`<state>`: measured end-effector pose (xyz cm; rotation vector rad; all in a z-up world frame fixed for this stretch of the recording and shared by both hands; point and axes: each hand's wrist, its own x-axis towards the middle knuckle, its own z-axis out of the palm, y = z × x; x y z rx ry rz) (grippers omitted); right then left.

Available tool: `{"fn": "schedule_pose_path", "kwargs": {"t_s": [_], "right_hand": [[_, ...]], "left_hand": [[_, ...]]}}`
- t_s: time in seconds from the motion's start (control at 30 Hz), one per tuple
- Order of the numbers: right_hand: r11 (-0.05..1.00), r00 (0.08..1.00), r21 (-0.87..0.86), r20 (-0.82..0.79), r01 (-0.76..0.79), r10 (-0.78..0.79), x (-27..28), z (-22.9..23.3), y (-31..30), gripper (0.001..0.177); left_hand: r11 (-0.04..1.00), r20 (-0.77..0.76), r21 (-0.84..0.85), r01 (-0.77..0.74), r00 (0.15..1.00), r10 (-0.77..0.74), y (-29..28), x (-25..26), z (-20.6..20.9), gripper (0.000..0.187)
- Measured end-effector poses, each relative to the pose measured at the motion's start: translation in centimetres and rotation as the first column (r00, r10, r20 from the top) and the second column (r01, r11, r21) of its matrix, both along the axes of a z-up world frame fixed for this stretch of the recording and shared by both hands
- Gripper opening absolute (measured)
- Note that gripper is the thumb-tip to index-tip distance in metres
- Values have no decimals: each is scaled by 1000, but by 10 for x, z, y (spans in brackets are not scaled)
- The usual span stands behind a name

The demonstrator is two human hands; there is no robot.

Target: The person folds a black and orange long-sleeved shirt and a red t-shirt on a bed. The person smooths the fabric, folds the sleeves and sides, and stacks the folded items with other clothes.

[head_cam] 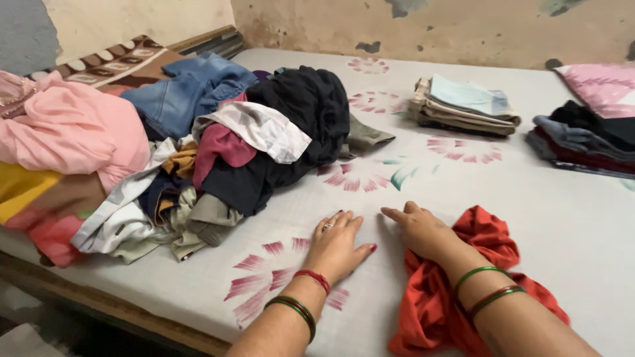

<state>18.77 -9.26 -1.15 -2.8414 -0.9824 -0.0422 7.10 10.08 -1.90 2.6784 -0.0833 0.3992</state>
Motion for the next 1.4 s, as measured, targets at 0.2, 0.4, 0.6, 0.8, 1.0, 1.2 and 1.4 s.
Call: {"fn": "schedule_pose_path", "kwargs": {"t_s": [0.2, 0.4, 0.6, 0.8, 1.0, 1.2, 1.4], "right_hand": [[979, 972, 177, -191, -101, 135, 13, -3, -5, 47], [959, 879, 281, -451, -26, 156, -7, 33, -44, 30], [976, 792, 66, -597, 207, -128, -62, 79, -78, 37], [999, 756, -10, -653, 45, -41, -84, 87, -102, 28], [991, 757, 34, -649, 129, -76, -95, 83, -114, 27], [948, 816, 126, -550, 291, -177, -103, 83, -122, 38], [902, 883, 326, -455, 284, -114, -100, 83, -143, 37]], "left_hand": [[1000, -7, 23, 6, 1000, -6, 4, 8, 0, 64], [994, 58, -66, 82, 995, -78, 0, 0, -3, 53], [944, 115, -320, 81, 992, -47, -14, -13, -3, 32], [932, 206, -340, 125, 977, -56, -23, -25, -1, 28], [733, 60, -655, 185, 979, -194, -41, -33, -4, 28], [588, -62, -791, 167, 935, -350, -70, -53, 16, 33], [852, -486, -450, 265, 728, -483, -77, -58, 42, 27]]}}
